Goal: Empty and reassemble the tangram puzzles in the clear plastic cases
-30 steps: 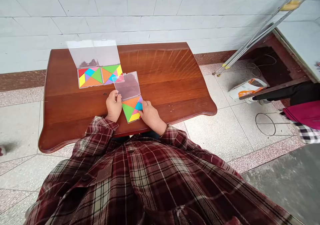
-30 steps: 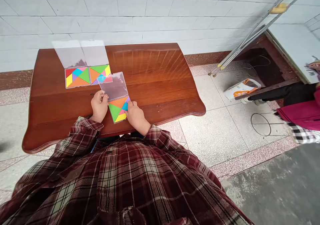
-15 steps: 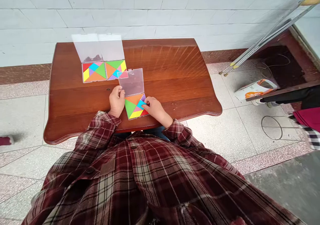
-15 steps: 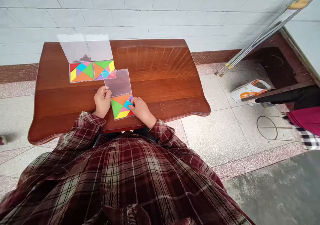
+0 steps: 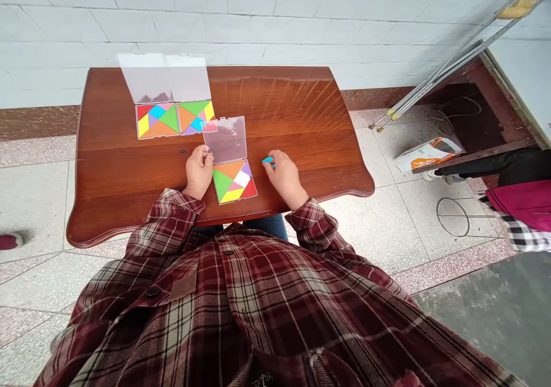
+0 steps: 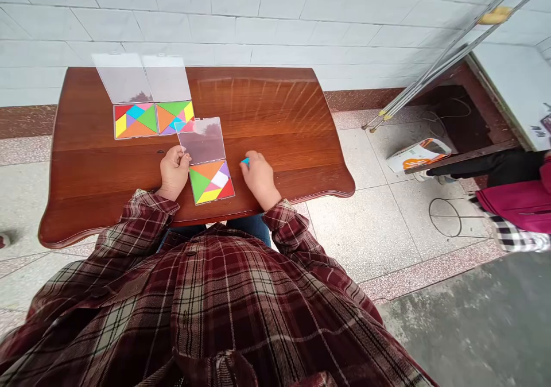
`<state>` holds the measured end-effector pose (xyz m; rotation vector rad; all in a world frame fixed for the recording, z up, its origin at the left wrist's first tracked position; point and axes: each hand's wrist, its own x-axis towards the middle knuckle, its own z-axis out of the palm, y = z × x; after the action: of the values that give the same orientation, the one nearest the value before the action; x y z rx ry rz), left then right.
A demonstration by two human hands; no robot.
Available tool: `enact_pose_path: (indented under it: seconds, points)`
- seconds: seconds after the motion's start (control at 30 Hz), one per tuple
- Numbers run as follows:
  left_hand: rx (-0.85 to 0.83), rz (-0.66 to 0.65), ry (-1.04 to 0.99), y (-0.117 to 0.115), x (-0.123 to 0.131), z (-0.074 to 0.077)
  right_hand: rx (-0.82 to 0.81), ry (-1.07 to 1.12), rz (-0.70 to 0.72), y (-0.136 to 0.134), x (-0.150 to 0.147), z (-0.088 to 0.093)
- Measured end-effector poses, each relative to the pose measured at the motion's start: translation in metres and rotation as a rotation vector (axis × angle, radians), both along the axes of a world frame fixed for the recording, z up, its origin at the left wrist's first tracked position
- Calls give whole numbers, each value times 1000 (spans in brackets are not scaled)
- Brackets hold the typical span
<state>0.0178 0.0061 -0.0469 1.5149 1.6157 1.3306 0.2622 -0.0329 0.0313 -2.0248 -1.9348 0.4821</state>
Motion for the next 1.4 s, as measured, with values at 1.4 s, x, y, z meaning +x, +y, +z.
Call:
enact_pose_path:
  seconds: [1.4]
  points:
    - [-9, -15, -13, 0, 5, 4, -308, -19, 351, -36, -64, 15]
